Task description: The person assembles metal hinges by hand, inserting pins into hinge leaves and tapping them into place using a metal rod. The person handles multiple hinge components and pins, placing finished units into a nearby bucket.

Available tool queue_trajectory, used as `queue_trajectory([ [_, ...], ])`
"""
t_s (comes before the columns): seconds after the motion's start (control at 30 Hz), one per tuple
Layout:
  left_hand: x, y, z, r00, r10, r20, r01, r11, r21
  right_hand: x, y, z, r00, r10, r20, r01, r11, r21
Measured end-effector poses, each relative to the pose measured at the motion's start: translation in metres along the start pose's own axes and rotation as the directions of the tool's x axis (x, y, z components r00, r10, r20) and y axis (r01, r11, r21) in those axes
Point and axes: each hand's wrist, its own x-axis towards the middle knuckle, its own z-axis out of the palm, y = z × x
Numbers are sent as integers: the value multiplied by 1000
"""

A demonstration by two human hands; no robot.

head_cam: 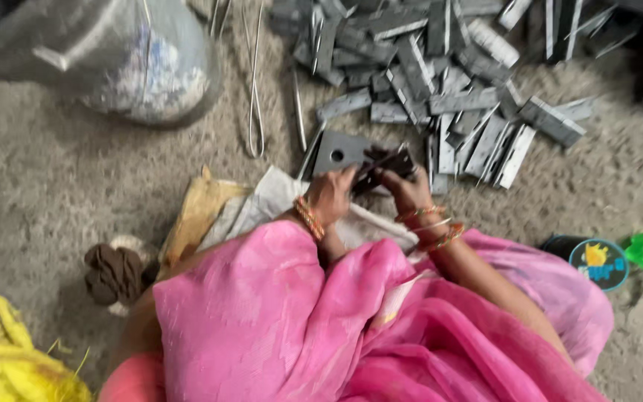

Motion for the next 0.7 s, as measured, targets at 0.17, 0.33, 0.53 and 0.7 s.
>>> queue_trajectory([
  [0.17, 7, -36, 0, 868, -84, 489, 473, 440, -764, 8, -19, -6, 990, 57, 125, -5, 922, -387],
  [0.33, -8, -36, -18, 750, -2, 662, 659, 96, -746, 7, -44, -19, 913, 176, 367, -47, 941, -335],
  [0.53, -6, -41, -21, 746, -102, 658, 666, 149, -731, 18, -9, -9, 952, 306, -22, -307, 945, -115],
  [0.7, 11, -51, -87, 814, -273, 513, 580, 453, -677, 20, 0, -19, 946, 170, -276, -188, 981, -41],
])
